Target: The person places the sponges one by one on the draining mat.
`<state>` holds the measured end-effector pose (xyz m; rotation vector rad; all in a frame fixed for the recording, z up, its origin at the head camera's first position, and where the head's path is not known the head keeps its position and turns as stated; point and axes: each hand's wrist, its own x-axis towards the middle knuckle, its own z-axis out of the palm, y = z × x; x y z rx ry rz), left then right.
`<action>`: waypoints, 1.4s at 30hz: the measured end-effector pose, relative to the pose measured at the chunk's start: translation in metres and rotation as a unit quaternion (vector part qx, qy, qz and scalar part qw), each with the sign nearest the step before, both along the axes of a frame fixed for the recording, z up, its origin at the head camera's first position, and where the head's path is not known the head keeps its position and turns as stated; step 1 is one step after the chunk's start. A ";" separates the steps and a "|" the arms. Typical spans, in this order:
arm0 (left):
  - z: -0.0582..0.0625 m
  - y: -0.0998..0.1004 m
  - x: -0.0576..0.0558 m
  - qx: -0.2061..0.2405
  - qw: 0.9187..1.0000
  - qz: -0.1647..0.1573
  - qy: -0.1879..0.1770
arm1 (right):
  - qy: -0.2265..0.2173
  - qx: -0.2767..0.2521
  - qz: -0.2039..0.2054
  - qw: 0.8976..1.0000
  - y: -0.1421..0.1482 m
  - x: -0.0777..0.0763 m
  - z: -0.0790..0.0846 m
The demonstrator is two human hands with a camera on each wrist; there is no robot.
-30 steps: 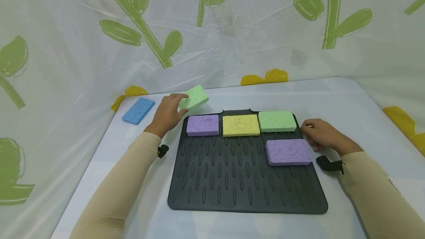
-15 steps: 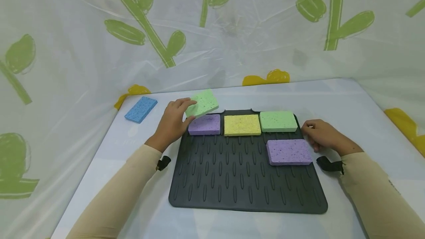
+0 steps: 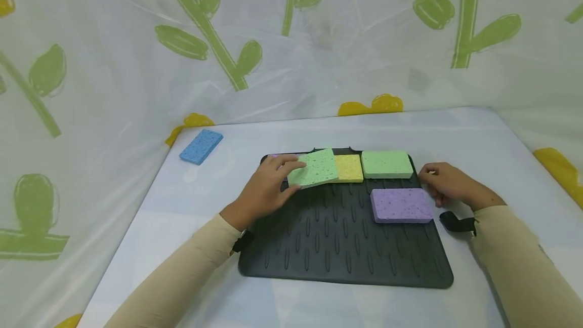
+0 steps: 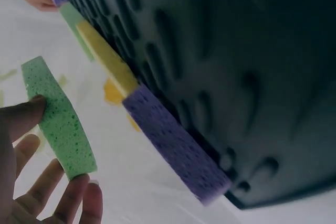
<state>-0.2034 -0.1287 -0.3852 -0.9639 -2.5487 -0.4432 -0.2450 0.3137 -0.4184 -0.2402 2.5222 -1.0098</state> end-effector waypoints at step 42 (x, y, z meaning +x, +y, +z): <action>-0.023 0.053 0.023 -0.162 0.975 -0.061 -0.141 | -0.018 -0.015 -0.015 1.000 0.006 0.001 -0.006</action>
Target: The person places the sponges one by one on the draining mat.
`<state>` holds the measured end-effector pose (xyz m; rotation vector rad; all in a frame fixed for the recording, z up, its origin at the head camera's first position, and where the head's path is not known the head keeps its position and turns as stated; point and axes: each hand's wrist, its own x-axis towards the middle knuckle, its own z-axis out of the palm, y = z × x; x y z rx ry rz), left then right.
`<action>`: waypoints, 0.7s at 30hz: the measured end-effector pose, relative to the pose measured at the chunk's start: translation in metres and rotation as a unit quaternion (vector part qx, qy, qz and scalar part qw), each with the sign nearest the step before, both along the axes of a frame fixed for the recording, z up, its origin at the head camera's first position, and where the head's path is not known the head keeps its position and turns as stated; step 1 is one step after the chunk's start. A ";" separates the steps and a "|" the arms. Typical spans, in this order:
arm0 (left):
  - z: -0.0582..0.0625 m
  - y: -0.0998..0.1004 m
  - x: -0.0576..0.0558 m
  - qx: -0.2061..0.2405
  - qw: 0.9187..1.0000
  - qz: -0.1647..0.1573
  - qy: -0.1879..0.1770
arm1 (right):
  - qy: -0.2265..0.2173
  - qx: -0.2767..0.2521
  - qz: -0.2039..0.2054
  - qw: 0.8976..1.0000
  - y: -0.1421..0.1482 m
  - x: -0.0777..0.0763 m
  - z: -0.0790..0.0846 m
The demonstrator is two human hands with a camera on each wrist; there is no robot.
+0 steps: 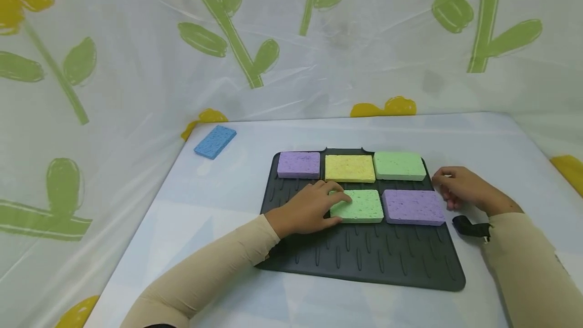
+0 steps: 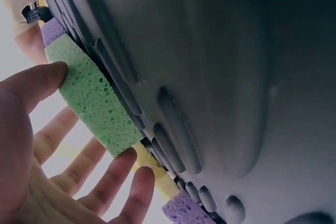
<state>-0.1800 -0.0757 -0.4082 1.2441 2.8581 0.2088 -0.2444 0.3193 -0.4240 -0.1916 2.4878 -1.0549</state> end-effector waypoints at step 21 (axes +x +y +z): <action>0.030 -0.040 -0.021 0.051 0.994 0.078 0.048 | 0.000 0.003 -0.006 1.000 -0.004 0.003 0.003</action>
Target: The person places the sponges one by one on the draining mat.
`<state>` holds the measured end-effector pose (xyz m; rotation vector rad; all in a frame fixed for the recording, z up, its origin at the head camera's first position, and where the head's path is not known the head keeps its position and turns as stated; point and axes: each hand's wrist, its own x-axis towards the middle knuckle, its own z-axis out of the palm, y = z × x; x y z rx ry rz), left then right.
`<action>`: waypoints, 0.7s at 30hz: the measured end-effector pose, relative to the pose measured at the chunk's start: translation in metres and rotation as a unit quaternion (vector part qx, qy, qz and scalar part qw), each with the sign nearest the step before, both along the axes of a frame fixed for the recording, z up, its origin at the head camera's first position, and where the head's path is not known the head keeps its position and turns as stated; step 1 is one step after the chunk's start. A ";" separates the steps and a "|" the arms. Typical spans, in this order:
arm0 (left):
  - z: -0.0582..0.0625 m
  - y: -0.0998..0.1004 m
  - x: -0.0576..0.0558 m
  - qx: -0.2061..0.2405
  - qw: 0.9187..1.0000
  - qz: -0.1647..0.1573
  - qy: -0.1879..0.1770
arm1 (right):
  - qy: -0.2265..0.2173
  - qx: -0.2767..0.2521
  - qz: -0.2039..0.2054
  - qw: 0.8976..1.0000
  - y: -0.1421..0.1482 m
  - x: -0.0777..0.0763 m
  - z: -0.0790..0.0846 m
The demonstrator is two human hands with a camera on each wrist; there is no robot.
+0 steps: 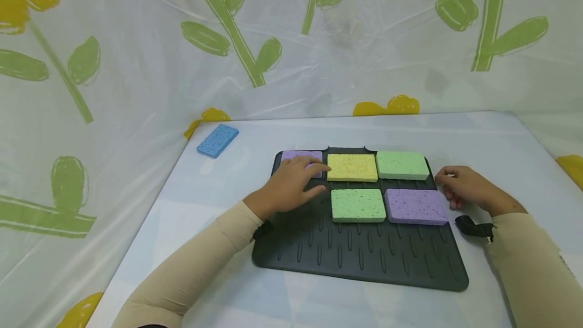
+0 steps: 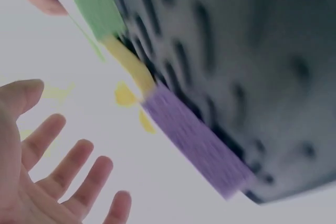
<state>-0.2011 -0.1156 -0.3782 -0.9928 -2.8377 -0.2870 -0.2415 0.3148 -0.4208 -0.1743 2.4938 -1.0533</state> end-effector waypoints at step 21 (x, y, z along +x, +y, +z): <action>-0.018 -0.126 -0.073 -0.016 0.961 0.266 -0.081 | 0.009 0.007 -0.002 1.000 -0.001 0.001 -0.001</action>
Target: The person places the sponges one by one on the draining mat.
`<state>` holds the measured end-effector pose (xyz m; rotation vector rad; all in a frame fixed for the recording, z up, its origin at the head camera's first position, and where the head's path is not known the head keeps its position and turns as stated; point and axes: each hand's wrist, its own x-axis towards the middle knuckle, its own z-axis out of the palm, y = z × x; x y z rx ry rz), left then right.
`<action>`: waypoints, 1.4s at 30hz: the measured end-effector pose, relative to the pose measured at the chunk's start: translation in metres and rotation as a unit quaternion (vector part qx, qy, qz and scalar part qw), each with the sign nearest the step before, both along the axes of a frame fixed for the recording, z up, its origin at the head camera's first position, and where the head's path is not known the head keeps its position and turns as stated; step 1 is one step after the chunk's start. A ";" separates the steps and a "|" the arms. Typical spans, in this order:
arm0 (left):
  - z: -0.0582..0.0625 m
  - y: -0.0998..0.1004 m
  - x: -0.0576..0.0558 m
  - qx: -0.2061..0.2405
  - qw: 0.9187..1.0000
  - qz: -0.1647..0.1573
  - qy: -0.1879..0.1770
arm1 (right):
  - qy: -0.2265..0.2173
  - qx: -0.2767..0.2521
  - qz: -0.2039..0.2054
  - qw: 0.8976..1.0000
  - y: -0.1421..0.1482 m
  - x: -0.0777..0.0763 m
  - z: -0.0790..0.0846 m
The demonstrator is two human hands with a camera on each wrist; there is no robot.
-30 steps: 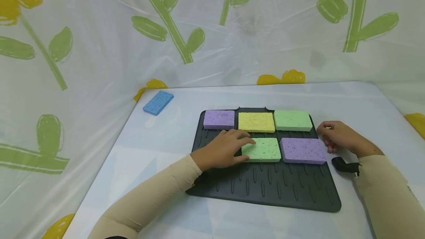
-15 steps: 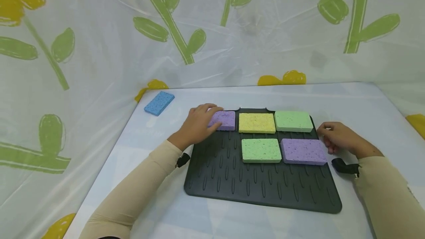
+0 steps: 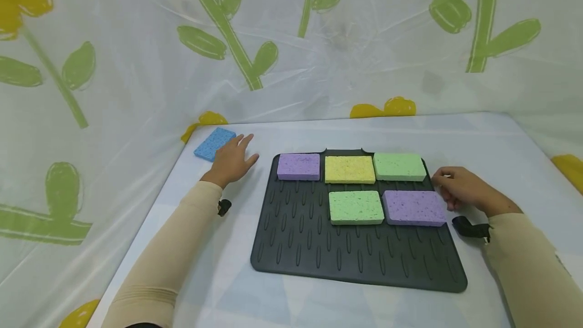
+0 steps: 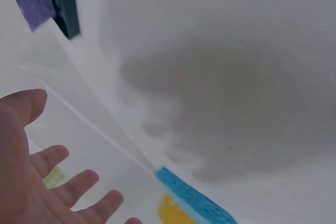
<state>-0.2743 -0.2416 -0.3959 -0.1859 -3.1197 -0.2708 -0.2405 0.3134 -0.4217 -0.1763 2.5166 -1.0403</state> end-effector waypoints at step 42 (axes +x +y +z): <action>-0.007 -0.065 -0.018 -0.023 0.986 0.125 -0.110 | 0.004 0.001 0.005 1.000 -0.001 -0.003 0.001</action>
